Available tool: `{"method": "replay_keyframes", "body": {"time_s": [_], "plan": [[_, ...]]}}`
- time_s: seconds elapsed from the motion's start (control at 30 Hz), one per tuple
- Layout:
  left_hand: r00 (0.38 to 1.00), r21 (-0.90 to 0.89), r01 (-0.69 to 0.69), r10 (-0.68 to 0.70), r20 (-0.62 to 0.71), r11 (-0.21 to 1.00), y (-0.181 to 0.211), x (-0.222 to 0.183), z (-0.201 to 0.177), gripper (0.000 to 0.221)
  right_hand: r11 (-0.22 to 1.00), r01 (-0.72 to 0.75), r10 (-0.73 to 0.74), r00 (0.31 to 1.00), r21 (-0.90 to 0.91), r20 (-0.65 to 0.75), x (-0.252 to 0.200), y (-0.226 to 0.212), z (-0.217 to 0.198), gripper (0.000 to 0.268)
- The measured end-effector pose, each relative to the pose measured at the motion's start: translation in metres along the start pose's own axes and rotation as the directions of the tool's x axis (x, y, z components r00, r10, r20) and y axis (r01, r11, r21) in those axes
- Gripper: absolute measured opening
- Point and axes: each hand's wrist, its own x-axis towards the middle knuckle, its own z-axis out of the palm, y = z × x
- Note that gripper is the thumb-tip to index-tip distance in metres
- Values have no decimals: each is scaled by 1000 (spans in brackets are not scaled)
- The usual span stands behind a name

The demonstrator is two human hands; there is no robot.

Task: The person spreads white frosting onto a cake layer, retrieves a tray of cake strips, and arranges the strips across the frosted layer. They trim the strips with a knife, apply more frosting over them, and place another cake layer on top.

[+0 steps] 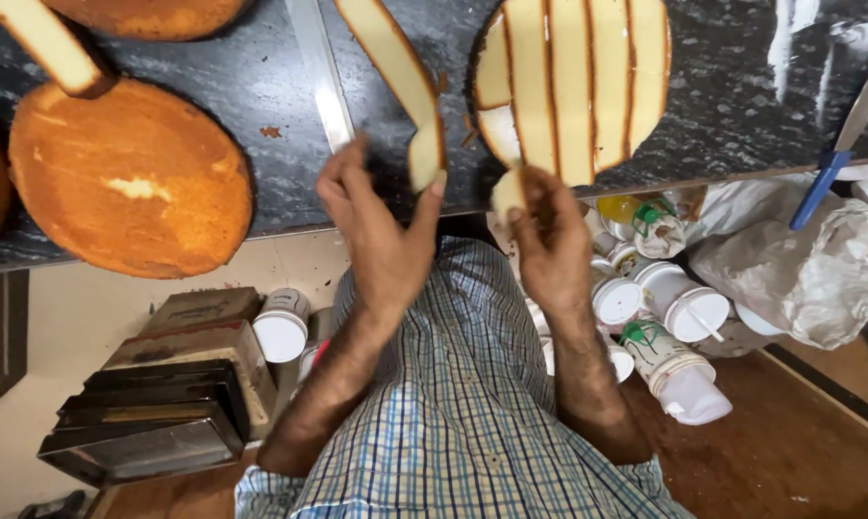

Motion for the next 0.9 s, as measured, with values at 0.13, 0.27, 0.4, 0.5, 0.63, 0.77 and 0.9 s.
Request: {"method": "replay_keyframes", "body": {"time_s": [0.13,0.27,0.4,0.5,0.63,0.77,0.9], "plan": [[797,-632,587,-224,560,506,3,-14,35,54,719,378,-490,871,-583,-40,-1,-11,6,33],[820,-671,569,-262,509,475,-8,-12,64,36,659,501,-572,818,-561,59,-6,-16,5,42],[848,-698,530,-280,451,482,-18,3,73,30,770,373,-456,889,-518,-38,-14,-11,-29,40],[866,-657,495,-257,430,569,-18,10,76,27,879,265,-336,934,-396,-121,-15,2,-55,36],[939,-576,342,-249,237,742,-10,23,85,18,850,272,-333,941,-451,-61,-11,14,-70,32],[987,-352,151,-162,-2,924,0,28,91,16,864,284,-326,945,-415,-31,-14,17,-63,30],[983,-308,123,-159,-93,943,8,32,96,18,898,257,-273,962,-357,4,-19,12,-59,28]]}}
